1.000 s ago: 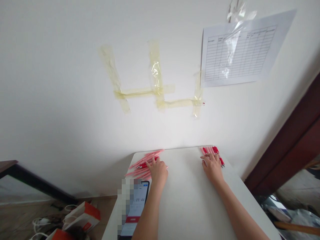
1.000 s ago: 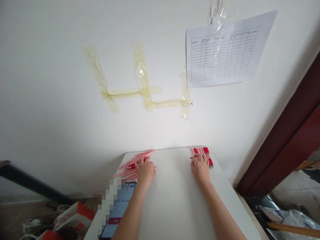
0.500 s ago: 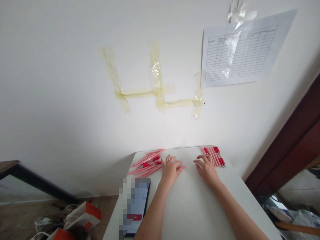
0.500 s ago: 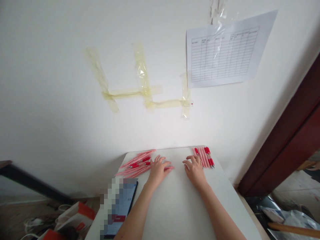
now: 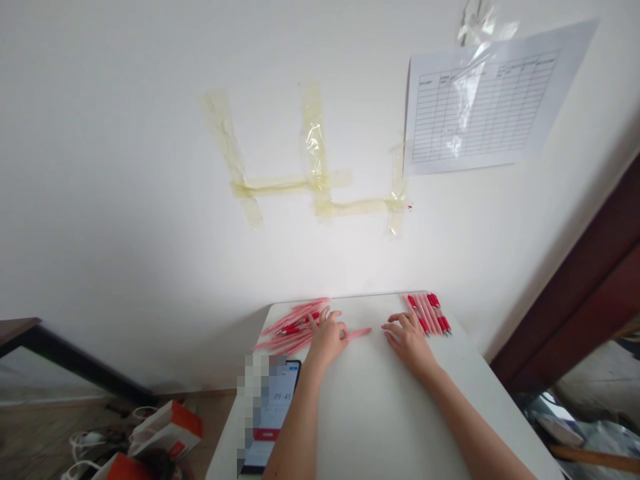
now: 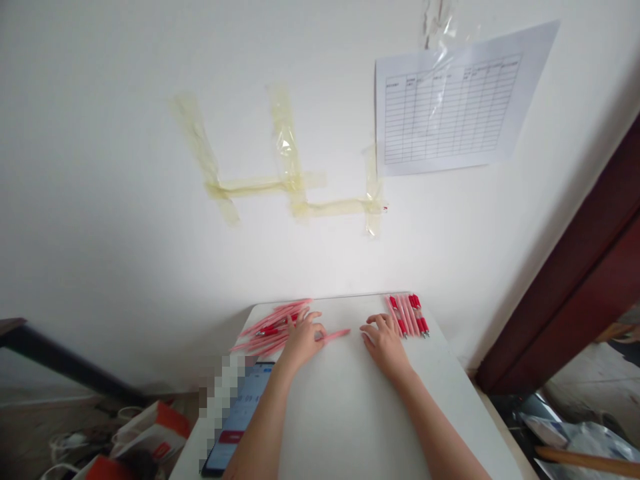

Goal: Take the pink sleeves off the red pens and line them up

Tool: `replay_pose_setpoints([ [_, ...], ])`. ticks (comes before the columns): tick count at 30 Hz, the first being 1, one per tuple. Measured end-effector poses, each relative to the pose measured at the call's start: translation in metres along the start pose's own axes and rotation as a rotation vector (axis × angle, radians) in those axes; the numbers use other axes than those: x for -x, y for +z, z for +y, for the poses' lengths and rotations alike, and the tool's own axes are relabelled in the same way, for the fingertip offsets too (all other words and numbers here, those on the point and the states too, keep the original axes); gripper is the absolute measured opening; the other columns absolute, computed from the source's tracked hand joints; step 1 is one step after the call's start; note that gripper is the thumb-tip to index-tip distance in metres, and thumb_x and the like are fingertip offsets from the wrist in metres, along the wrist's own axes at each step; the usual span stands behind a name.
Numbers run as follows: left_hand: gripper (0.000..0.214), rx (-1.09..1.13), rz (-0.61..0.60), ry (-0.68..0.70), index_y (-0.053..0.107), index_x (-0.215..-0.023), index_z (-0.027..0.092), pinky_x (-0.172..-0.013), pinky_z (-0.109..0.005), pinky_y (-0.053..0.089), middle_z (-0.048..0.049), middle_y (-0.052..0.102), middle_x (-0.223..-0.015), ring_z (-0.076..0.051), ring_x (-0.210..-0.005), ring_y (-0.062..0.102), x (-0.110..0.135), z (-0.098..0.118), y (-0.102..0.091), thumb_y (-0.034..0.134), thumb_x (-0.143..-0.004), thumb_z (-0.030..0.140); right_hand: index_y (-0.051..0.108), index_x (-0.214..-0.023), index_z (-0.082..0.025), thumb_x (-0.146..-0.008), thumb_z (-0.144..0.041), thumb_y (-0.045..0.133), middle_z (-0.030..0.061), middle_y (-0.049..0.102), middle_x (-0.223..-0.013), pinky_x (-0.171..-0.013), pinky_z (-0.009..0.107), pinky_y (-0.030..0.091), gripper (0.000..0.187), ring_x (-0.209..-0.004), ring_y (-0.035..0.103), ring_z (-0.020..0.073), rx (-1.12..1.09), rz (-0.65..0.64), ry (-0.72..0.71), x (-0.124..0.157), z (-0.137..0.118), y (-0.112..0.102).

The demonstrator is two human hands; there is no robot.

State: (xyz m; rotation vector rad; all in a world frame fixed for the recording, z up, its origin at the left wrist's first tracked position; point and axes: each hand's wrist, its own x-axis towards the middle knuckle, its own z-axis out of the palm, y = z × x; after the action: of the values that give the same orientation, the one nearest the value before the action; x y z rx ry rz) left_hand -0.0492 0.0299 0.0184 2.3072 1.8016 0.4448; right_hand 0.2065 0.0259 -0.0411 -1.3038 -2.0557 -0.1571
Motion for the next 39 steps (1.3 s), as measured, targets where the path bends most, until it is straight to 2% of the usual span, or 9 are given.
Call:
replay_pose_setpoints([
  [5, 0.008, 0.030, 0.045, 0.079, 0.074, -0.087, 0.028, -0.120, -0.071, 0.008, -0.0014, 0.061, -0.139, -0.032, -0.146, 0.034, 0.001, 0.013, 0.006, 0.071, -0.081, 0.023, 0.067, -0.125, -0.033, -0.095, -0.036, 0.058, 0.0092, 0.062, -0.118, -0.095, 0.046, 0.052, 0.031, -0.113, 0.055, 0.0276, -0.016, -0.028, -0.002, 0.000, -0.001, 0.000],
  [9, 0.013, 0.047, 0.079, 0.139, 0.074, -0.092, 0.029, -0.120, -0.071, 0.007, -0.0012, 0.063, -0.137, -0.031, -0.144, 0.037, 0.002, 0.020, 0.011, 0.072, -0.082, 0.022, 0.066, -0.127, -0.035, -0.095, -0.036, 0.058, 0.0089, 0.061, -0.122, -0.096, 0.046, 0.052, 0.033, -0.115, 0.054, 0.0275, -0.041, -0.045, -0.020, 0.000, -0.002, 0.001],
  [16, 0.015, 0.063, 0.094, 0.203, 0.074, -0.097, 0.032, -0.122, -0.066, 0.010, -0.0001, 0.064, -0.134, -0.028, -0.143, 0.038, 0.001, 0.022, 0.019, 0.073, -0.083, 0.027, 0.074, -0.098, -0.028, -0.097, -0.033, 0.054, 0.0088, 0.064, -0.116, -0.095, 0.047, 0.051, 0.021, -0.112, 0.053, 0.0272, -0.098, -0.075, 0.003, -0.003, -0.003, 0.000],
  [29, 0.020, 0.054, 0.141, 0.158, 0.075, -0.102, 0.030, -0.122, -0.066, 0.015, -0.0027, 0.067, -0.130, -0.029, -0.139, 0.044, -0.007, 0.019, 0.019, 0.076, -0.082, 0.033, 0.073, -0.089, -0.026, -0.100, -0.038, 0.049, 0.0081, 0.066, -0.110, -0.097, 0.045, 0.048, 0.029, -0.109, 0.053, 0.0259, -0.202, -0.048, 0.096, -0.004, 0.008, 0.006],
  [35, 0.017, 0.055, 0.248, 0.152, 0.075, -0.103, 0.029, -0.124, -0.063, 0.016, -0.0049, 0.061, -0.136, -0.027, -0.138, 0.045, -0.005, 0.021, 0.020, 0.070, -0.087, 0.031, 0.069, -0.077, -0.025, -0.100, -0.038, 0.048, 0.0084, 0.066, -0.108, -0.097, 0.047, 0.048, 0.034, -0.109, 0.052, 0.0270, -0.210, -0.056, 0.114, -0.004, 0.009, 0.006],
  [39, 0.018, 0.034, 0.224, 0.145, 0.075, -0.102, 0.030, -0.124, -0.063, 0.014, -0.0049, 0.058, -0.139, -0.027, -0.139, 0.044, -0.004, 0.023, 0.017, 0.073, -0.084, 0.031, 0.068, -0.075, -0.025, -0.099, -0.035, 0.047, 0.0089, 0.066, -0.107, -0.095, 0.047, 0.048, 0.034, -0.108, 0.052, 0.0274, -0.195, -0.044, 0.106, -0.004, 0.009, 0.006],
])
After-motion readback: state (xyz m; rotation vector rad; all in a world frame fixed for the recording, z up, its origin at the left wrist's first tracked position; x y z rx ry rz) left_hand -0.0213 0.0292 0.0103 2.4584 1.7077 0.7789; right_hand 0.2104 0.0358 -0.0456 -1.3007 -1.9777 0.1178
